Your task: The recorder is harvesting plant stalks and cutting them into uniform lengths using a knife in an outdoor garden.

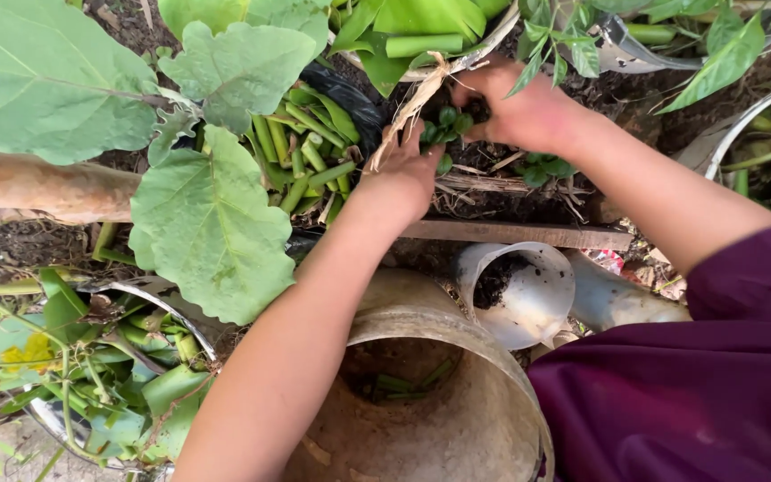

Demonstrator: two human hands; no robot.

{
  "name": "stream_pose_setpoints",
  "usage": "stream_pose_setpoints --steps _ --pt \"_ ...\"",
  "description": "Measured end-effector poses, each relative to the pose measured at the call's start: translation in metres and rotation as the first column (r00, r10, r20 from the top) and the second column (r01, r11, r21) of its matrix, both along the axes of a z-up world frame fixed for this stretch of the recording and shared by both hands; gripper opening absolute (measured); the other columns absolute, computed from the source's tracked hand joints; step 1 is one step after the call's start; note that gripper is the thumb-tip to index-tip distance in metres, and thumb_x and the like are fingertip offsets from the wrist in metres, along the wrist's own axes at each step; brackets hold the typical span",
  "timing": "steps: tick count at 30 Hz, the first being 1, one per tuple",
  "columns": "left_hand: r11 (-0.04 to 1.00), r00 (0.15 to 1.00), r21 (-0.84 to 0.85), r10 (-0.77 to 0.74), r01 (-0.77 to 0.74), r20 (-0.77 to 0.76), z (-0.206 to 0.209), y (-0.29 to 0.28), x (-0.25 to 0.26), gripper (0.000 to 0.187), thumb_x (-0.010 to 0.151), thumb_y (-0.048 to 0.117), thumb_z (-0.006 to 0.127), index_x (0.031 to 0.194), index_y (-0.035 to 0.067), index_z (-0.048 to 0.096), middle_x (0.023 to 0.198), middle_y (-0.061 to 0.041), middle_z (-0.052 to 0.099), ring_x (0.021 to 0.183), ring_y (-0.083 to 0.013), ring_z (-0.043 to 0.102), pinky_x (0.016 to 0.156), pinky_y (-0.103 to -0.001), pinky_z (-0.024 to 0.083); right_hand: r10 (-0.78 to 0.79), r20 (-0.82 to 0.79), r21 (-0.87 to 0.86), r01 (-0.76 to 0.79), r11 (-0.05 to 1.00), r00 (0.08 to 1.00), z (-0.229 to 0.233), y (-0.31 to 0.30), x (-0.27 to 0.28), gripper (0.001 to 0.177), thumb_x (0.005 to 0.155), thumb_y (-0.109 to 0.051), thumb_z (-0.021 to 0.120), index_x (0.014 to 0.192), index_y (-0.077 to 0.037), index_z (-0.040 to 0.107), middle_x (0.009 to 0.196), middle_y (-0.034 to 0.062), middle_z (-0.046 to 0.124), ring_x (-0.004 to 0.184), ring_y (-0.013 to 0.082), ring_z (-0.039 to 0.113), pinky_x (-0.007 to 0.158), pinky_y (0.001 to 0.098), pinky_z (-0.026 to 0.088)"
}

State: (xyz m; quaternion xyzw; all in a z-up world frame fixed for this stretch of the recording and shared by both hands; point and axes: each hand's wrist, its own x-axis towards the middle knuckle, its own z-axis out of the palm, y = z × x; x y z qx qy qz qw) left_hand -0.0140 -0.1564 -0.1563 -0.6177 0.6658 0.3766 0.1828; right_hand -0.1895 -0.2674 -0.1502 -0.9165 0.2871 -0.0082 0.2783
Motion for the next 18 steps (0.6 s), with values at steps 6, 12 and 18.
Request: stream_pose_setpoints --steps 6,12,18 --pt "0.999 1.0 -0.038 -0.015 0.014 -0.023 0.007 -0.002 0.001 0.077 0.092 0.001 0.05 0.161 0.027 0.03 0.172 -0.011 -0.001 0.157 -0.04 0.007 0.127 -0.046 0.015 -0.042 -0.191 -0.058 0.031 0.998 0.981 -0.011 0.026 -0.009 0.02 0.075 -0.021 0.088 0.088 -0.011 0.077 0.096 0.0072 0.075 0.091 0.0268 0.073 0.08 0.0412 0.057" --pt "0.992 0.995 0.084 0.093 -0.09 -0.034 0.025 -0.004 0.002 0.097 0.081 -0.017 0.052 0.161 0.032 0.027 0.173 -0.003 -0.005 0.158 -0.0347 0.006 0.126 -0.043 0.02 -0.071 -0.024 -0.192 0.065 0.979 0.997 -0.041 0.035 -0.001 0.016 0.079 -0.024 0.086 0.087 -0.013 0.079 0.092 0.0049 0.076 0.082 0.0279 0.073 0.071 0.042 0.058" --pt "0.995 0.997 0.079 0.065 -0.062 -0.031 0.012 -0.004 0.004 0.099 0.08 -0.018 0.054 0.162 0.03 0.025 0.172 -0.005 -0.004 0.157 -0.0357 0.006 0.127 -0.043 0.018 -0.176 -0.133 -0.147 0.156 0.977 0.975 -0.027 0.033 0.008 0.018 0.075 -0.024 0.088 0.085 -0.012 0.078 0.087 0.0068 0.075 0.08 0.0289 0.072 0.069 0.0433 0.057"
